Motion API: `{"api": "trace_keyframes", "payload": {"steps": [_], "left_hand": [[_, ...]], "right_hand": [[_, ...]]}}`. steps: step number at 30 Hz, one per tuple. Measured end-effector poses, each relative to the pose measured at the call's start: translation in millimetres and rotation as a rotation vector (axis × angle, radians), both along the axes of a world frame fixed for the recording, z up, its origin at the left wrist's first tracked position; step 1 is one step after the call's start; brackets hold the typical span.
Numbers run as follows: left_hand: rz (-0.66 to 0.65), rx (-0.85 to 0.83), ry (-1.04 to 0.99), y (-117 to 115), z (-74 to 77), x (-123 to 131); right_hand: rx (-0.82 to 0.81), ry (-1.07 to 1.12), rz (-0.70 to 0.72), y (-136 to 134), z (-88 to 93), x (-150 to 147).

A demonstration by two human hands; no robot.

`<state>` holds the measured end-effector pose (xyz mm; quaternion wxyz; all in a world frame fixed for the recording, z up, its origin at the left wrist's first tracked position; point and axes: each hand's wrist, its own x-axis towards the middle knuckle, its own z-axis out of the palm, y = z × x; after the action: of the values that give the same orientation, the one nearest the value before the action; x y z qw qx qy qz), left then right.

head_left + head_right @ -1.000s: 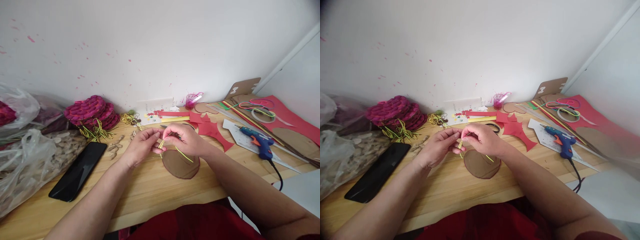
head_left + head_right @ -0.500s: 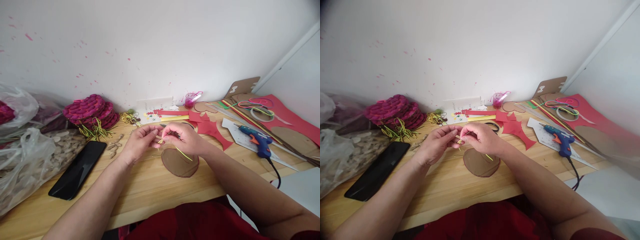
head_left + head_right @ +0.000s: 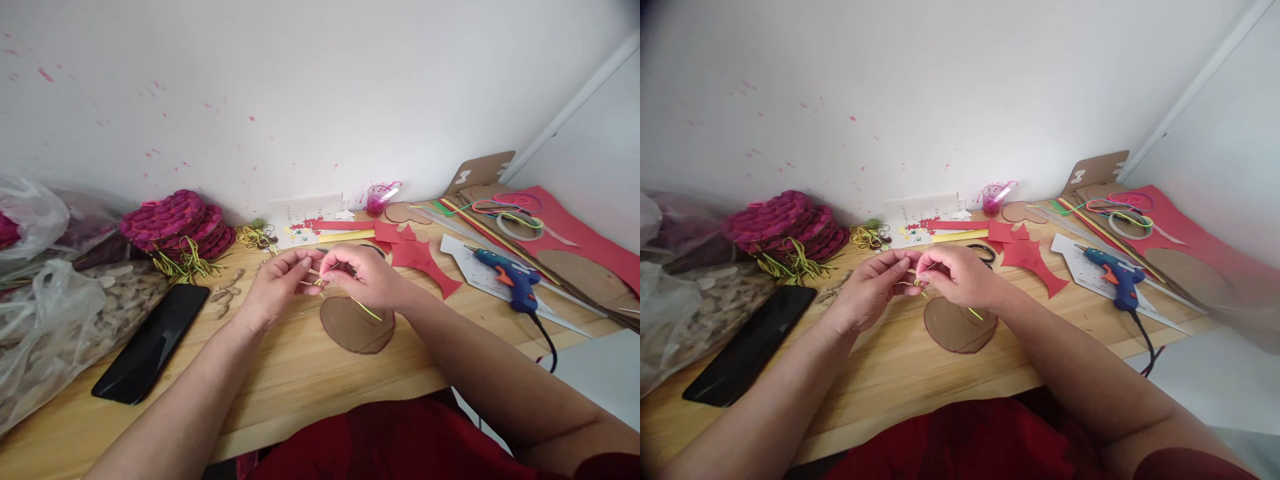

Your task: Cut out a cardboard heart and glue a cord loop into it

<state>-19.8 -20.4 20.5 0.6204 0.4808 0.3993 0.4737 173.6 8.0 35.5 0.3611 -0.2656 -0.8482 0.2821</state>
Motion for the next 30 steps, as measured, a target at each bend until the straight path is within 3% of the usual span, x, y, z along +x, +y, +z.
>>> {"api": "trace_keyframes", "payload": {"steps": [8, 20, 30], "left_hand": [[-0.005, 0.053, -0.020, 2, -1.0, -1], [0.014, -0.108, -0.221, -2, 2.4, 6], [0.001, -0.045, -0.052, -1, -2.5, 10]], "right_hand": [[0.036, 0.021, -0.013, 2, -2.4, 1], [0.093, 0.036, -0.077, 1, -4.1, -1], [0.111, 0.030, -0.088, 3, -6.7, -1]]}}
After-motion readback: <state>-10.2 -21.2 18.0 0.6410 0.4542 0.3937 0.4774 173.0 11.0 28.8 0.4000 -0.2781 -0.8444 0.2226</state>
